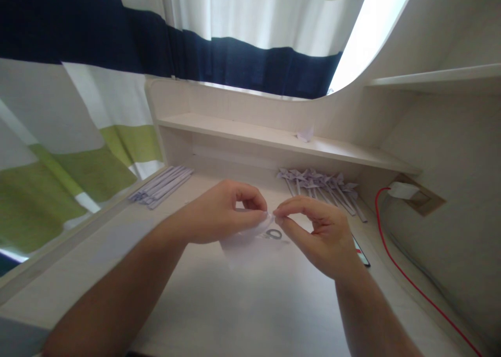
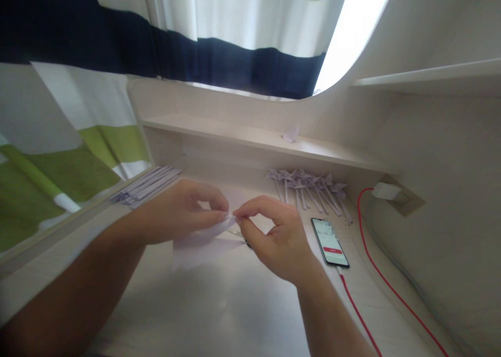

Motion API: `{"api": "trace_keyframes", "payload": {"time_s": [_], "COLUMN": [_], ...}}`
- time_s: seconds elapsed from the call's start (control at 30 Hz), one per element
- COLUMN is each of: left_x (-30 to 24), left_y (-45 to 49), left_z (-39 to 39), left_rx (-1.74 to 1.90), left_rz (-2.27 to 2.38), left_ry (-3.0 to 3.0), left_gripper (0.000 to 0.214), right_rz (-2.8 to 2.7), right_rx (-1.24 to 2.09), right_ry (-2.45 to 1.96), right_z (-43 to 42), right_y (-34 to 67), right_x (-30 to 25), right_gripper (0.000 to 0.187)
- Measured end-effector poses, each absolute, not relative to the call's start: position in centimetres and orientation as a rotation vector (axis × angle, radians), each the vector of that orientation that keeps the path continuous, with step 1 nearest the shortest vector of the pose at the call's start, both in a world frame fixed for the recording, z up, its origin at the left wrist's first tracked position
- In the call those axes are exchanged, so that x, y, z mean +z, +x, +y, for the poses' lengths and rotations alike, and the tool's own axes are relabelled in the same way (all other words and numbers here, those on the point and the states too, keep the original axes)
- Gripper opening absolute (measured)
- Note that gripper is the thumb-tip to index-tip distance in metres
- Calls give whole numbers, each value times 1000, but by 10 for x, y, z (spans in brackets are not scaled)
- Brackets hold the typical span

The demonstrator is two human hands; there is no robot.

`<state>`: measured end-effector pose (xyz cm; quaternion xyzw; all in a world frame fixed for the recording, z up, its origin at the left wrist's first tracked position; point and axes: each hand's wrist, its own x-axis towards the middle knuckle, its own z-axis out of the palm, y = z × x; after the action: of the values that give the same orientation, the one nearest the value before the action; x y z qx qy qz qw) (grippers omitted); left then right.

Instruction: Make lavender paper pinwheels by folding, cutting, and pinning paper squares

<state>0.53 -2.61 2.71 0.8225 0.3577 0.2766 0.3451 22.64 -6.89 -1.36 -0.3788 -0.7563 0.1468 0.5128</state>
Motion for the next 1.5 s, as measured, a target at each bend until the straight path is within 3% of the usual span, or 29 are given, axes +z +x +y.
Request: {"api": "trace_keyframes", "payload": {"time_s": [0.37,0.6,0.73,0.9,1.2,1.5], "left_x": [25,25,20,15,21,20], "left_y": [8,6,7,6,-2,-2], "left_z": [-26,-25,-22,-20,-19,-17], "left_rx": [722,643,946,1262,1055,989], "left_rz": [935,914,870,713,710,709], "left_ry": [2089,1983,2177,2497,2740,2783], "left_gripper": [14,17,10,8,7,8], "right_rz": [-1838,-1622,-1529,-1514,-1752,-1862], "right_rx": [348,838,941,849,450,296], "right_ry": [-928,-868,-888,-946,-989,-1044], "right_z": [-70,-60,-56,-57,-64,-68], "right_y": [226,227,224,221,223,222], "right_x": [-14,-20,-22,-23,-24,-18], "right_gripper": [15,6,7,6,12,16]}}
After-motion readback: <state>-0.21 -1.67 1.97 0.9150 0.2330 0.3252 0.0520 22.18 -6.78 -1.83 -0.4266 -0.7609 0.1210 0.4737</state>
